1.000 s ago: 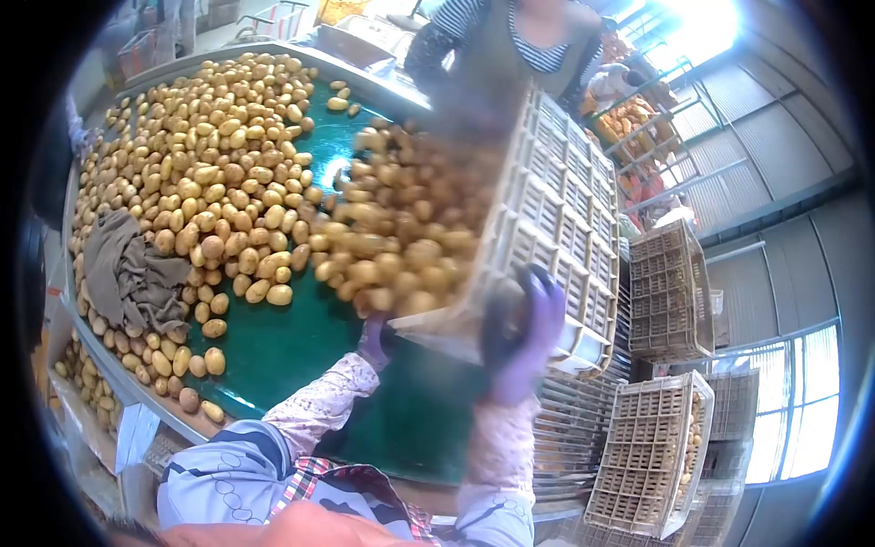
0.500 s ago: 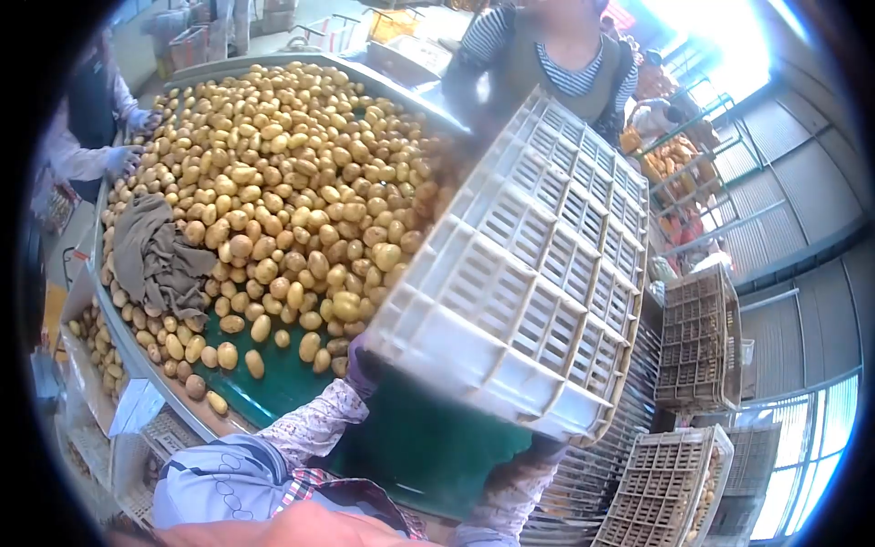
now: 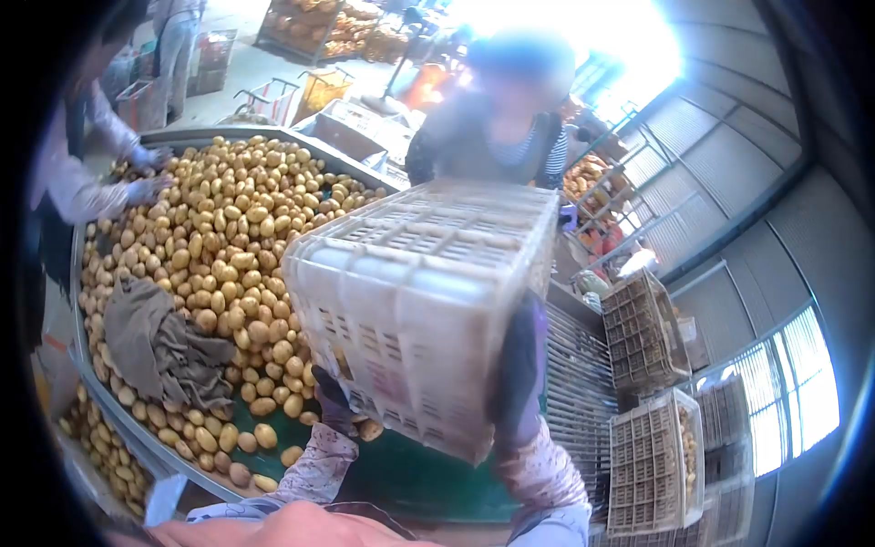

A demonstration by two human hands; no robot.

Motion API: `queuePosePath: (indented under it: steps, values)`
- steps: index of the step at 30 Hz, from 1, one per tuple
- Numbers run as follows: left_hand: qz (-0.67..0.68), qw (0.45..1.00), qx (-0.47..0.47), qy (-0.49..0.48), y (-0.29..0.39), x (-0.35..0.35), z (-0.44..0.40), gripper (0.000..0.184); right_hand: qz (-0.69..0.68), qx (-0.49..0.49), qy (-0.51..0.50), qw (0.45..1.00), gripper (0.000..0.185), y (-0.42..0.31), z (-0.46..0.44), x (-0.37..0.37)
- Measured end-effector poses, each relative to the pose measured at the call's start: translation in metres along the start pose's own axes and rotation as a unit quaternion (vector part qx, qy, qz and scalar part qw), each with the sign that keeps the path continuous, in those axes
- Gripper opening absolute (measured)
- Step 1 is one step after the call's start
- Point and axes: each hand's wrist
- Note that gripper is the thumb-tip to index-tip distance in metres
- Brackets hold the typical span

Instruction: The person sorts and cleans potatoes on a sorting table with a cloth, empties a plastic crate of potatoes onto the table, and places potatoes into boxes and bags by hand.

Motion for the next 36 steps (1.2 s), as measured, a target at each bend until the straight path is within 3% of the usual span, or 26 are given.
queuePosePath:
  steps: [3, 5, 7, 8, 11, 13, 14, 15, 17, 19, 21, 25, 28, 30, 31, 32, 33, 35, 36]
  values:
    - [-0.137, 0.989, 0.042, 0.036, 0.039, 0.022, -0.008, 0.075, 0.085, -0.030, -0.038, 0.995, 0.043, 0.017, -0.011, 0.001]
    - [-0.063, 0.997, 0.045, -0.025, 0.051, 0.023, -0.012, 0.075, 0.137, -0.111, -0.073, 0.982, 0.040, -0.003, -0.029, -0.011]
    - [-0.063, 0.995, 0.043, -0.059, 0.081, 0.049, -0.008, 0.074, -0.053, 0.067, -0.064, 0.994, 0.026, -0.052, -0.062, -0.006]
    - [-0.050, 0.994, 0.023, -0.094, 0.100, 0.056, -0.007, 0.071, -0.002, 0.027, -0.076, 0.997, 0.025, -0.060, -0.074, -0.009]
    - [-0.095, 0.994, 0.036, -0.041, 0.121, 0.030, -0.042, 0.070, -0.034, 0.133, -0.094, 0.986, 0.032, -0.086, -0.110, -0.009]
    - [-0.172, 0.982, 0.021, -0.076, 0.146, 0.009, -0.072, 0.070, -0.088, 0.171, -0.120, 0.974, 0.047, -0.095, -0.124, -0.007]
    - [-0.210, 0.973, 0.016, -0.095, 0.157, 0.005, -0.086, 0.070, -0.076, 0.119, -0.100, 0.985, 0.048, -0.091, -0.126, 0.005]
    - [-0.234, 0.966, 0.068, -0.086, 0.166, 0.010, -0.097, 0.072, -0.062, 0.067, -0.079, 0.993, 0.049, -0.088, -0.129, 0.019]
    - [-0.093, 0.978, -0.071, -0.173, 0.197, 0.056, -0.097, 0.070, -0.091, 0.016, -0.107, 0.990, 0.049, -0.100, -0.137, 0.036]
    - [-0.092, 0.925, -0.136, -0.342, 0.229, 0.047, -0.128, 0.067, 0.128, -0.160, -0.043, 0.978, 0.046, -0.104, -0.132, 0.056]
    - [-0.143, 0.906, -0.138, -0.372, 0.262, 0.057, -0.146, 0.067, 0.154, -0.129, -0.086, 0.976, 0.048, -0.116, -0.125, 0.057]
    - [-0.224, 0.909, -0.096, -0.338, 0.297, 0.074, -0.147, 0.068, 0.152, -0.106, -0.082, 0.979, 0.058, -0.122, -0.108, 0.017]
    - [-0.241, 0.917, -0.064, -0.311, 0.296, 0.066, -0.121, 0.069, 0.190, -0.160, 0.181, 0.952, 0.054, -0.057, -0.083, -0.029]
    - [-0.245, 0.923, -0.044, -0.294, 0.279, 0.055, -0.095, 0.070, 0.248, -0.078, 0.304, 0.917, 0.050, -0.011, -0.061, -0.073]
    - [-0.245, 0.926, -0.034, -0.284, 0.266, 0.050, -0.080, 0.070, 0.261, -0.004, 0.350, 0.900, 0.039, 0.048, -0.038, -0.085]
    - [-0.241, 0.933, -0.024, -0.267, 0.252, 0.044, -0.064, 0.070, 0.058, 0.124, 0.358, 0.923, 0.035, 0.102, -0.012, -0.096]
    - [-0.237, 0.940, -0.013, -0.246, 0.235, 0.040, -0.049, 0.071, -0.147, 0.247, 0.344, 0.894, 0.032, 0.149, 0.016, -0.100]
    - [-0.207, 0.962, 0.022, -0.179, 0.198, 0.041, -0.019, 0.069, -0.246, 0.235, 0.265, 0.902, 0.037, 0.232, 0.073, -0.085]
    - [-0.193, 0.969, 0.041, -0.146, 0.180, 0.041, -0.004, 0.068, -0.326, 0.232, 0.251, 0.882, 0.039, 0.232, 0.079, -0.082]
Point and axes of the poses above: each hand's wrist, its own z-axis away from the middle knuckle, its own x-axis out of the palm, y = z × x, and after that the axes turned 5 degrees about -y, right-handed
